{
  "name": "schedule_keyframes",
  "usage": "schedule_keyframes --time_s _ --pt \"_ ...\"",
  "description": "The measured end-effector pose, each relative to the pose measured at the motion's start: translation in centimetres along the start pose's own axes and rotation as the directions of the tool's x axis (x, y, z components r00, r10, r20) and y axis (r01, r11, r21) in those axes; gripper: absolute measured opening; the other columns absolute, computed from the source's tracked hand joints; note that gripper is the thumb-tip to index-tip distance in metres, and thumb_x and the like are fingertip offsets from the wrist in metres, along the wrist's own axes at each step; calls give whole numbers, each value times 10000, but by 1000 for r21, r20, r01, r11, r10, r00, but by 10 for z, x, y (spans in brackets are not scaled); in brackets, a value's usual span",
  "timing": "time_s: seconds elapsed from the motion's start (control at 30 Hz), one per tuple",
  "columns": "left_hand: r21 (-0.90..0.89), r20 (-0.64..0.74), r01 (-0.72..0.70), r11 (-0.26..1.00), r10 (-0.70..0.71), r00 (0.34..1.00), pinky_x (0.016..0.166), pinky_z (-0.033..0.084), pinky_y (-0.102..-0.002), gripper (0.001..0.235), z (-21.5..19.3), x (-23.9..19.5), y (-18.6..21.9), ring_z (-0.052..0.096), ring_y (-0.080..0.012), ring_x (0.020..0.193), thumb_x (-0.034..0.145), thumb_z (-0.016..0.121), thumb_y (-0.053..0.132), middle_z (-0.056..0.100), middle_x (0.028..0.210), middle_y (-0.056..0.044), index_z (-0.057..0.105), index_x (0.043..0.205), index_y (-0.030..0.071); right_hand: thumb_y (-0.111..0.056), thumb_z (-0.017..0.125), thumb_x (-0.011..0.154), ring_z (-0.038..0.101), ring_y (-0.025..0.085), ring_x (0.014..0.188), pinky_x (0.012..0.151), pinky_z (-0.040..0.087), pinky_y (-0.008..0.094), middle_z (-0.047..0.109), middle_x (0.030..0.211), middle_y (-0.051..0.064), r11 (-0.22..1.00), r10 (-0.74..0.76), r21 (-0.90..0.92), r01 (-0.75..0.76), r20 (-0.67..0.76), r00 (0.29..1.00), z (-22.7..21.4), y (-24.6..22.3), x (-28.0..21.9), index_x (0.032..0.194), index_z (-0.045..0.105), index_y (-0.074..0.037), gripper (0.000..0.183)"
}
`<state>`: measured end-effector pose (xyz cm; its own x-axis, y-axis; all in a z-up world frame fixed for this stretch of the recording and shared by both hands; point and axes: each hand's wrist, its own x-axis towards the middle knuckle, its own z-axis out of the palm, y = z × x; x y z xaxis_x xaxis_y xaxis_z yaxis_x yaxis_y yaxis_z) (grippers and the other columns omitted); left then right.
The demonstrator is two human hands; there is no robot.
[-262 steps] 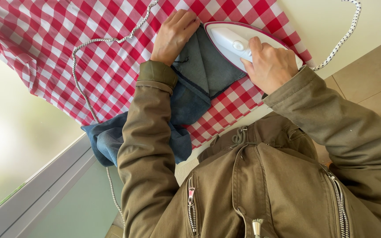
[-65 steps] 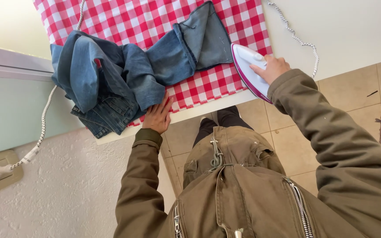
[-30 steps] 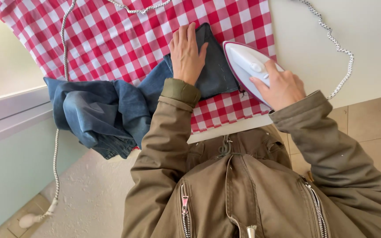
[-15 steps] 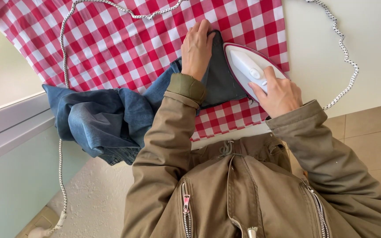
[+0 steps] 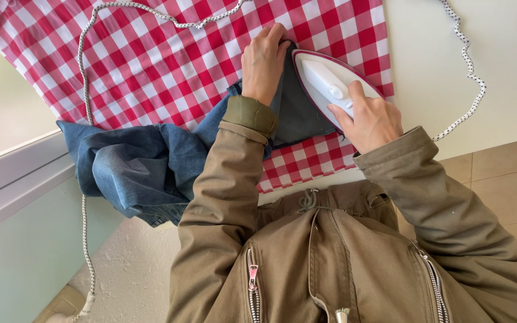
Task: The person plugs in an iron and irons a red and white checkered cloth on a table. They then pick up a pair of blue jeans, fold the hem, and iron the folded edge of the jeans on the same table.
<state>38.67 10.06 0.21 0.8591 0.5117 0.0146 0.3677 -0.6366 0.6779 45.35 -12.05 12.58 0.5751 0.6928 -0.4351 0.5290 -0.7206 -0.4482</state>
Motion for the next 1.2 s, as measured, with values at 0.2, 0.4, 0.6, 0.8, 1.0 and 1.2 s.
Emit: schedule_keyframes --time_s 0.2,0.4,0.6,0.8,1.0,1.2 --pt "-11 -4 1 1000 -1 1000 599 570 -417 139 2 -2 -5 717 -327 764 960 719 128 698 930 -101 604 1004 63 -316 648 1072 754 408 700 544 633 465 701 930 372 1000 0 30 0 5 1000 7 30 -6 1270 529 86 464" --pt "-51 -19 -157 986 156 988 763 592 -386 187 -8 -6 4 677 -295 968 943 687 20 644 1124 -78 664 1121 74 -338 622 1065 755 396 686 554 633 471 711 900 340 984 165 51 -171 98 981 -17 32 -21 1346 517 76 511" --pt "142 85 -458 877 451 889 1038 480 -427 202 -12 -15 2 536 -253 1201 838 721 49 598 1200 -36 756 1028 110 -388 661 1052 739 451 740 673 605 530 707 818 315 984 178 -32 -177 38 983 -25 31 -43 1345 550 19 513" --pt "152 91 -493 856 485 870 1036 472 -412 161 -13 -14 3 535 -248 1203 839 735 85 610 1209 -40 750 998 95 -383 669 1040 731 476 749 659 597 554 712 827 316 989 145 -13 -144 58 988 -11 23 -42 1276 544 10 475" --pt "178 102 -508 842 498 861 1042 469 -406 105 -8 -12 3 542 -237 1179 851 741 82 609 1194 -34 724 955 85 -374 674 1039 735 472 753 657 602 551 712 828 324 991 134 8 -135 61 989 -9 14 -35 1233 548 10 448" --pt "217 150 -576 788 556 817 1096 436 -440 79 -14 -17 14 537 -240 1218 843 731 82 617 1204 -39 703 917 80 -360 620 1091 755 405 710 524 636 485 692 990 342 973 226 35 -229 82 971 -14 53 -42 1399 499 57 532"
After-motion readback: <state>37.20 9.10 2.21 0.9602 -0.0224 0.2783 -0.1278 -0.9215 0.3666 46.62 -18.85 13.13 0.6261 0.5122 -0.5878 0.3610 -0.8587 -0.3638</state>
